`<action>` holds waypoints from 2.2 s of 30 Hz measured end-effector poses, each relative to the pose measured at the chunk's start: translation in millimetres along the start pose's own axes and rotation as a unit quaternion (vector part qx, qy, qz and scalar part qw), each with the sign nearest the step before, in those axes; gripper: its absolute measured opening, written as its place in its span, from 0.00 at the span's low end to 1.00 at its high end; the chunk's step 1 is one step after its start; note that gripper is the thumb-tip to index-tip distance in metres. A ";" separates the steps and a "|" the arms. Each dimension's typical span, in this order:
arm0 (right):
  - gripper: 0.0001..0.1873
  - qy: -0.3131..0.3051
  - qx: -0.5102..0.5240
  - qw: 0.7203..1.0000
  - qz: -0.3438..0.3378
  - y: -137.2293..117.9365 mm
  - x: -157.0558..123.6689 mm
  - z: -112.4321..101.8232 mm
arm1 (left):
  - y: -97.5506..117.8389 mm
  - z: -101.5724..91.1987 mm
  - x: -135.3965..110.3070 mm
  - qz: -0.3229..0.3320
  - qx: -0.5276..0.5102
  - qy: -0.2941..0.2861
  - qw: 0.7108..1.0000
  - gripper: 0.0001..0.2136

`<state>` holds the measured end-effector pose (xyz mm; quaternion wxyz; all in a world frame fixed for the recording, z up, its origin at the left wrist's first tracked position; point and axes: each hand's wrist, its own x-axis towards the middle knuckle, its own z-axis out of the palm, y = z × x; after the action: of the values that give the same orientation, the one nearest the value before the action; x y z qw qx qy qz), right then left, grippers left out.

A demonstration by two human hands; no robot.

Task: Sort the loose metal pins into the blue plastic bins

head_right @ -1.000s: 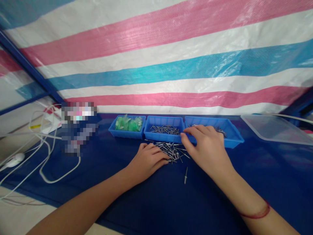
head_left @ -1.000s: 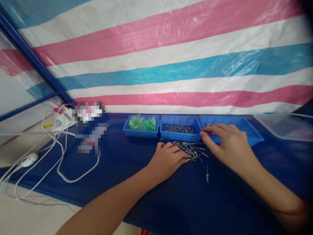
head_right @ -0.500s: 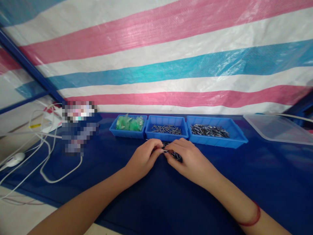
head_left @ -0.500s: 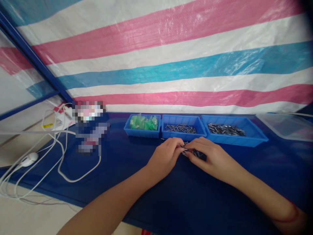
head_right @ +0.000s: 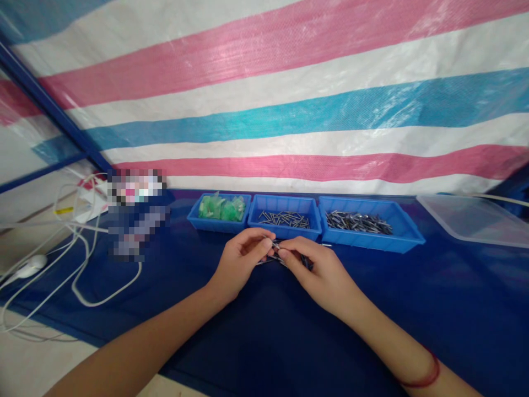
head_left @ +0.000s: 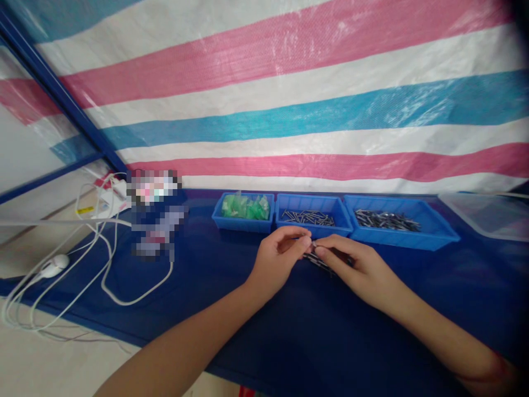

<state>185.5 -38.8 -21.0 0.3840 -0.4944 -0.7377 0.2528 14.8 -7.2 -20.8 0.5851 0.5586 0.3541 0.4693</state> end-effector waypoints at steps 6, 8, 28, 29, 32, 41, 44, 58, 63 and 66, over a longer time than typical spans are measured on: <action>0.14 0.003 0.010 1.000 -0.006 -2.9 0.2 1.4 | -1.8 -1.6 -0.4 0.001 0.047 -0.001 0.999 0.11; 0.13 0.008 0.016 1.000 -0.003 -1.8 0.5 1.3 | -2.9 -1.4 -0.9 0.005 0.054 -0.007 0.999 0.12; 0.09 0.180 -0.210 0.954 -0.118 -1.8 2.3 -44.7 | 1.5 -1.7 -7.4 0.082 0.273 -0.039 0.958 0.13; 0.09 0.215 -0.226 0.945 -0.097 4.6 3.0 -51.7 | 1.3 -1.7 -8.1 0.093 0.288 -0.048 0.952 0.12; 0.13 0.257 -0.312 0.914 -0.006 30.1 4.2 -72.6 | -0.2 -1.0 -9.4 0.139 0.331 -0.101 0.928 0.08; 0.18 0.122 -0.382 0.916 -0.017 37.6 4.9 -89.6 | 2.8 -1.5 -8.8 0.243 0.465 -0.133 0.841 0.08; 0.19 -0.053 -0.324 0.944 0.046 23.6 -4.1 -84.9 | 0.9 -6.2 -9.0 0.212 0.522 -0.123 0.817 0.10; 0.11 -0.277 -0.235 0.922 0.136 23.6 -19.6 -55.8 | 0.8 -9.1 -10.0 0.161 0.544 -0.164 0.807 0.09; 0.09 -0.271 -0.235 0.926 0.121 20.9 -17.8 -54.9 | 0.2 -9.4 -9.6 0.159 0.547 -0.172 0.803 0.10; 0.06 -0.265 -0.244 0.925 0.122 24.4 -21.1 -53.3 | 0.0 -9.5 -9.5 0.159 0.547 -0.171 0.804 0.09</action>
<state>246.6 -49.3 -15.3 0.0077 -0.5742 -0.7852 0.2315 3.0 -13.1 -23.0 0.1513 0.9055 0.3528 0.1812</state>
